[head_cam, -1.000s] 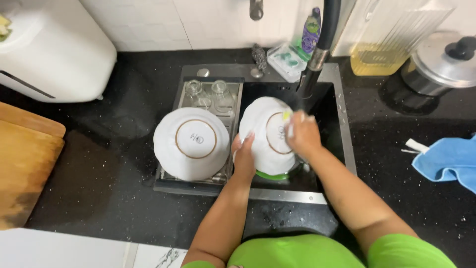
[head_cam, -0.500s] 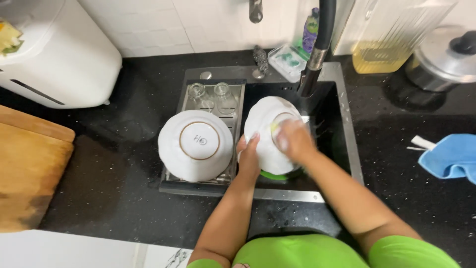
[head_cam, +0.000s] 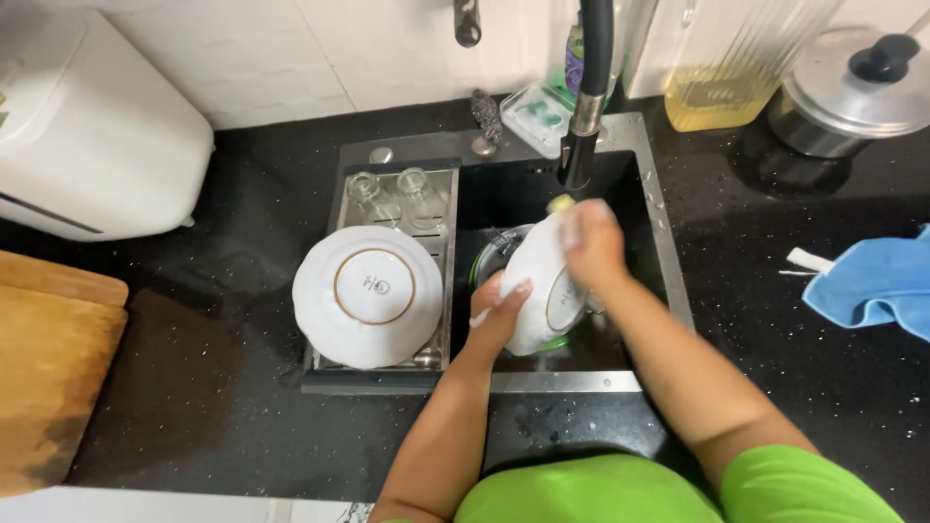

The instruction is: Washing and rinsing plates, bowls, and cutlery in a kitchen sink.

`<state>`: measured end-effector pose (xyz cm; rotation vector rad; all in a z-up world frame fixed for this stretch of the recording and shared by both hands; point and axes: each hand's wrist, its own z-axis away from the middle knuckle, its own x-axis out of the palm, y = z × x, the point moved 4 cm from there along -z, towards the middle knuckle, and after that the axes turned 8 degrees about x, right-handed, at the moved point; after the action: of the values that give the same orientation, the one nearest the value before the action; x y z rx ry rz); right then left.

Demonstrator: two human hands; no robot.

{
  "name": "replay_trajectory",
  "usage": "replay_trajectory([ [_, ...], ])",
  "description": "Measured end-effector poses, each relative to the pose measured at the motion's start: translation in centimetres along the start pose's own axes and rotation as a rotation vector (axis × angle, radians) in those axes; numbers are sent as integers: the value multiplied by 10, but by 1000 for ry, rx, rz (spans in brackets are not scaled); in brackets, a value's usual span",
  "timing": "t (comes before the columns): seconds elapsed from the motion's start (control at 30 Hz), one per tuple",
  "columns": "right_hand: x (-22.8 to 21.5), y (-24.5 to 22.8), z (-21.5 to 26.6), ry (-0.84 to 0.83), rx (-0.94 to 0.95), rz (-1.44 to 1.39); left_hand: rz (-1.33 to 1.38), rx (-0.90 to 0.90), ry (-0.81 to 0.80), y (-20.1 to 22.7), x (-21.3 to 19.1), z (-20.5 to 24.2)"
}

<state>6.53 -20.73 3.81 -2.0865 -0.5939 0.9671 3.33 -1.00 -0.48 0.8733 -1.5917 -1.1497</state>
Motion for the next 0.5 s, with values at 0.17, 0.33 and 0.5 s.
replay_trajectory([
  [0.17,4,-35,18,-238,-348,-26,-89,63,-15,1,-3,5],
  [0.33,9,14,4,-115,92,191,-122,129,8,10,-4,-1],
  [0.5,11,5,10,4,-316,-178,-58,45,47,12,-8,12],
])
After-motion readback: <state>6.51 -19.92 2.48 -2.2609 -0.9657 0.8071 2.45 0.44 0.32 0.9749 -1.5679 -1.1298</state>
